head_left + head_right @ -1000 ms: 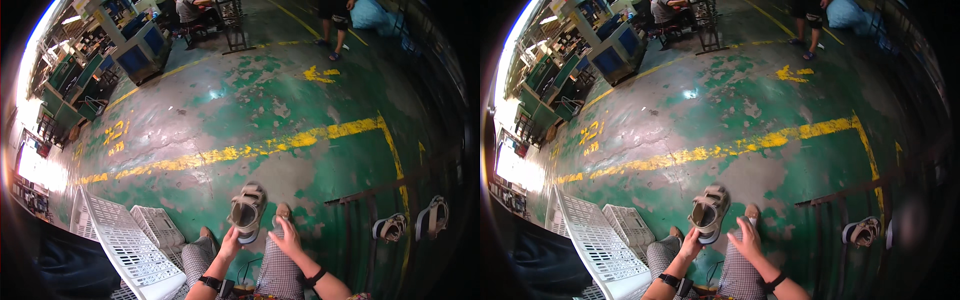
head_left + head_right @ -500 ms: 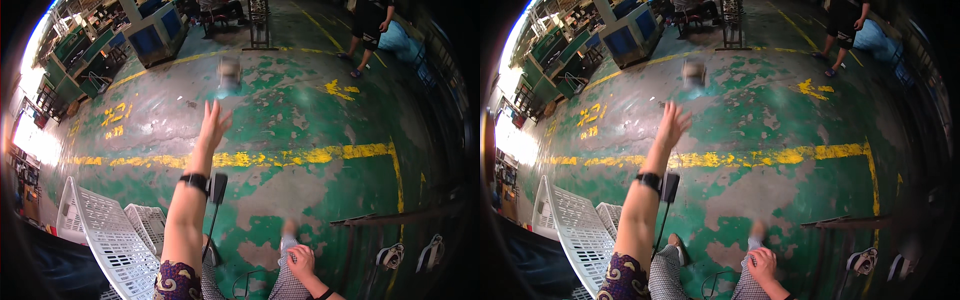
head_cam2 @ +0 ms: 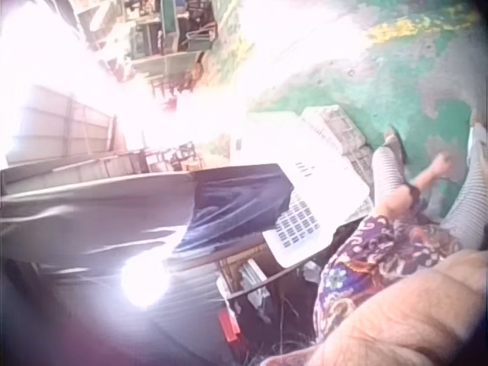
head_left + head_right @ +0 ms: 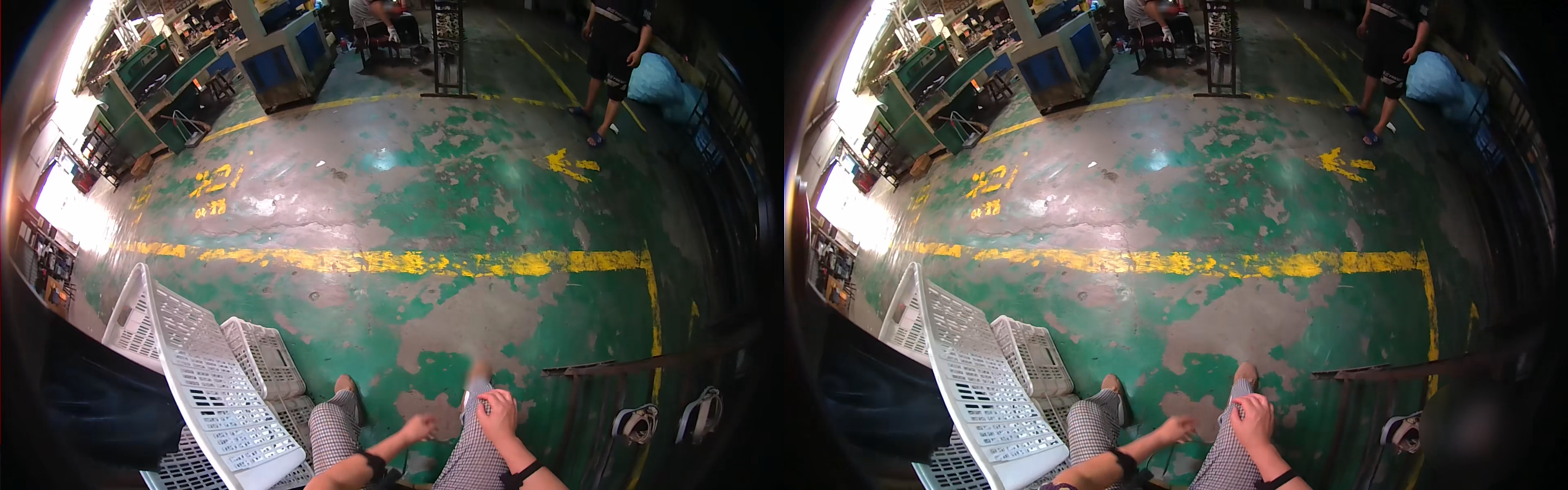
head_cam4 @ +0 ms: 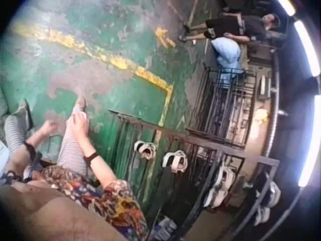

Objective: Inspecting sandals and placing them on a metal rack.

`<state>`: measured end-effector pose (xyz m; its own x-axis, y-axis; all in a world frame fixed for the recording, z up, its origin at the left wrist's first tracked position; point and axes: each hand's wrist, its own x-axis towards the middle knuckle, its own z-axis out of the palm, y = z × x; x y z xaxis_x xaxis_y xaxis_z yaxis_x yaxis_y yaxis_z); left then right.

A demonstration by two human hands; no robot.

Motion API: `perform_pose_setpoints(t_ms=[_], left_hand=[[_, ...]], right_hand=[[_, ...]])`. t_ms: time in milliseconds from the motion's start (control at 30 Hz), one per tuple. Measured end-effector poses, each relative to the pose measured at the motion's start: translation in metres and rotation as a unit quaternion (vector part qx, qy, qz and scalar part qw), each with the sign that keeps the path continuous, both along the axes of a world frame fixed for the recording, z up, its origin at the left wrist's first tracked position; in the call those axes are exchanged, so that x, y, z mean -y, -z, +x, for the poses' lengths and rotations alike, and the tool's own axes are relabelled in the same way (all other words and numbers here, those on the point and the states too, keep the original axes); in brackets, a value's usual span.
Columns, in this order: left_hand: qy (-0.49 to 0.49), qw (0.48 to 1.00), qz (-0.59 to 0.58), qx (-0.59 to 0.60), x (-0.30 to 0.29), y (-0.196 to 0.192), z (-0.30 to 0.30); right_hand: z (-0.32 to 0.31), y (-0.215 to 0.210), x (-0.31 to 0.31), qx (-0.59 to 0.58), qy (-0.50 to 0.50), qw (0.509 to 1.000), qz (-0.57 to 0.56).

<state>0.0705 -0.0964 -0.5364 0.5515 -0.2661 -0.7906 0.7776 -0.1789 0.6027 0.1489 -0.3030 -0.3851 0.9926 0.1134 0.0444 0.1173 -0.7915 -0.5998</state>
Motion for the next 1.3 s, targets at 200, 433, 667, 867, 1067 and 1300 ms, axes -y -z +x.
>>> perform_pose_setpoints(t_ms=[200,433,667,867,1067,1300], left_hand=[[0.346,0.926,0.045,0.145,-0.006,-0.012,-0.112],[0.163,0.905,0.277,0.28,-0.033,-0.054,-0.06],[0.188,0.889,0.305,0.284,-0.046,-0.081,-0.101],[0.3,0.839,0.245,0.383,-0.043,-0.133,-0.117],[0.232,0.774,0.201,0.553,-0.087,-0.322,-0.078],[0.062,0.812,0.286,0.505,-0.313,-0.444,-0.136]], right_hand=[[-0.008,0.007,-0.002,0.04,-0.004,0.999,-0.01],[-0.017,0.012,-0.002,0.027,0.021,0.999,-0.03],[-0.028,0.016,-0.007,0.044,0.019,0.996,-0.075],[-0.042,0.018,-0.016,0.075,-0.022,0.992,-0.1],[-0.035,0.024,-0.015,0.093,-0.044,0.989,-0.11],[-0.028,0.026,-0.03,0.066,-0.127,0.976,-0.162]])
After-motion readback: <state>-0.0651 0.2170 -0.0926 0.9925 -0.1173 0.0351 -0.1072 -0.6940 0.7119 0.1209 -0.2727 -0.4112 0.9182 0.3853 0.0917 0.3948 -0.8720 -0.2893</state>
